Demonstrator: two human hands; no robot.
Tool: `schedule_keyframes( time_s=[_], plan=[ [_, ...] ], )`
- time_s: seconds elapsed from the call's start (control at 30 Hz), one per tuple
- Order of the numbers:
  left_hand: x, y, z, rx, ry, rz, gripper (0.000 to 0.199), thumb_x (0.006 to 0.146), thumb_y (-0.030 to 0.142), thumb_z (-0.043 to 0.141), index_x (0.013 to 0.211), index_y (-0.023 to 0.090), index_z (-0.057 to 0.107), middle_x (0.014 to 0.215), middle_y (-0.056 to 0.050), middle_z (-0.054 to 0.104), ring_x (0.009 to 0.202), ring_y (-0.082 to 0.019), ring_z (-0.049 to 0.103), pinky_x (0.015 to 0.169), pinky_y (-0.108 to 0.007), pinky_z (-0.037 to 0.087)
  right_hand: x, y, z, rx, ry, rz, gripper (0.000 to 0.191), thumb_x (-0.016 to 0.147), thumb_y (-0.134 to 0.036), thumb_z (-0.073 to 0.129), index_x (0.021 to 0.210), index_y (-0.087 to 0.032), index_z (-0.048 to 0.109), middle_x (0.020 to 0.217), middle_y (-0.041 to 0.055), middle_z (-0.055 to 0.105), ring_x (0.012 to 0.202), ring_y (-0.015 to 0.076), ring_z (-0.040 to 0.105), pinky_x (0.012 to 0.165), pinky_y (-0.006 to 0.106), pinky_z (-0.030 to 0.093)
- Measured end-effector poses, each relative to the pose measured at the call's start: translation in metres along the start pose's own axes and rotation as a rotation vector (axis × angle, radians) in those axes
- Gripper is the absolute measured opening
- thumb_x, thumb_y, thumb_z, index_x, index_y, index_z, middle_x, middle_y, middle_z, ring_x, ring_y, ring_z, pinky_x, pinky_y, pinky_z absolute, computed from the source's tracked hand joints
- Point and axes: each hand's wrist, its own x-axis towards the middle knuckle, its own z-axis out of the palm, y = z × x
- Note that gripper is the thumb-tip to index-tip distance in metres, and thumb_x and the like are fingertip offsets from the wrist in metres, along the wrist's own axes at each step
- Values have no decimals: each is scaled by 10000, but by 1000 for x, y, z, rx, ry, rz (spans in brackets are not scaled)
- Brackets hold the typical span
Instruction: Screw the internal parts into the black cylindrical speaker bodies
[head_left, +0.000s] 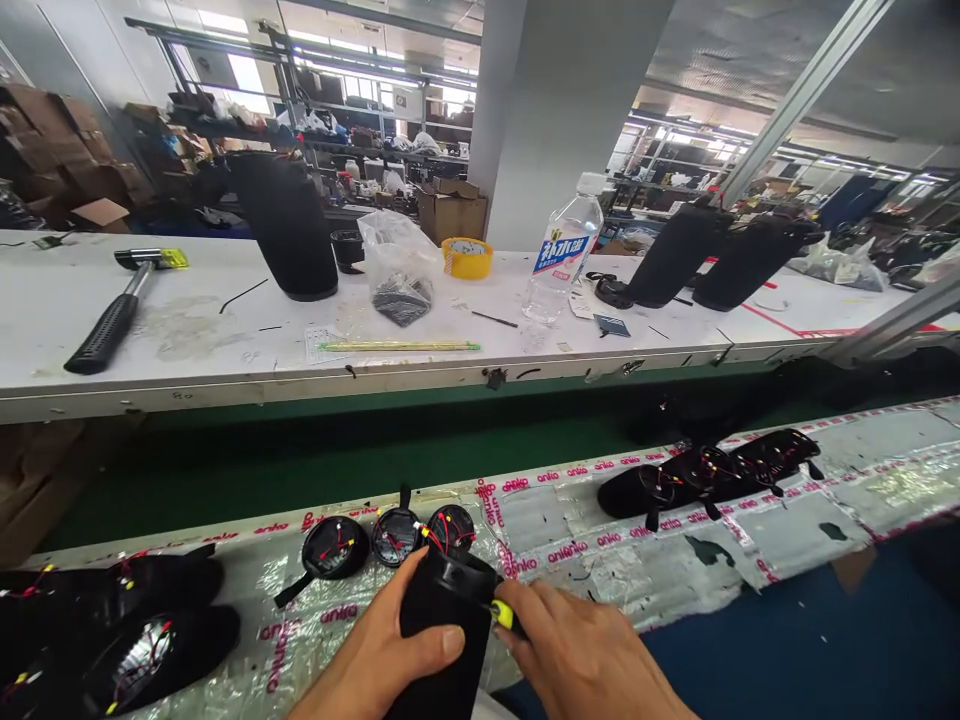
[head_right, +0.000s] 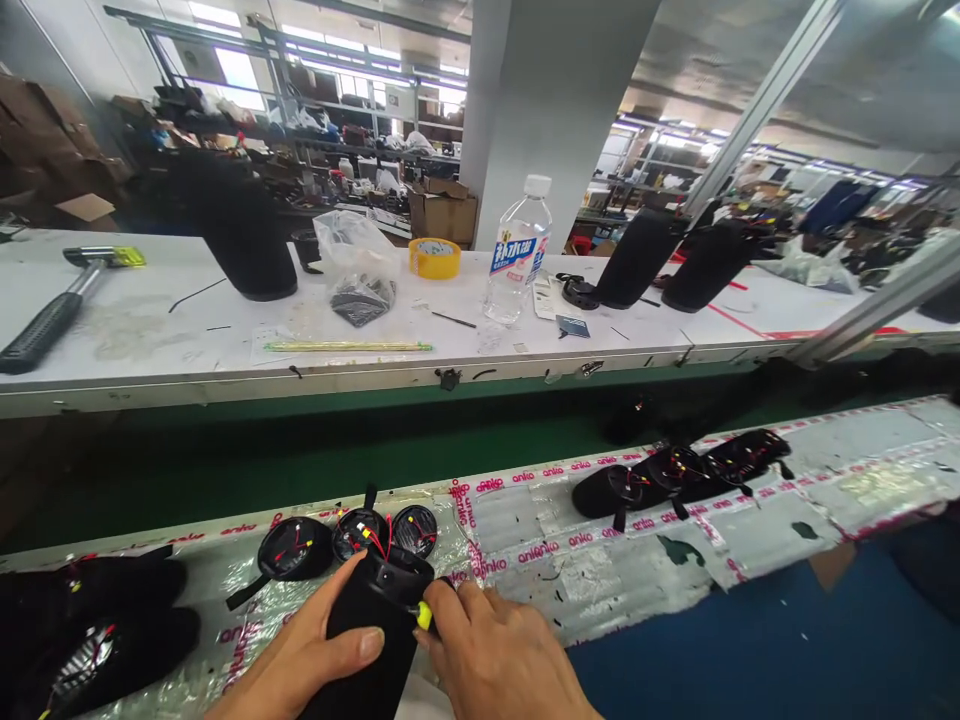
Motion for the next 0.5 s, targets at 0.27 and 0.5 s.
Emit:
schedule_keyframes(
  time_s=[0.27,0.5],
  plan=[
    [-5,0,2,146,62,35,886,684,506,829,1448,213,487,1471,-94,639,1416,-395,501,1187,-512,401,-3,-2,3,-64,-54,-52,130,1031,-226,517,1146,-237,457,825,-16,655,663,204,706,503,318,432],
    [-8,-2,5,305,124,16,924,681,488,796,1478,174,448,1462,-136,633,1394,-423,508,1172,-535,403,-6,-7,4,-223,-88,-71,196,975,-276,630,1043,-234,452,748,-12,625,525,209,654,406,342,343]
  ],
)
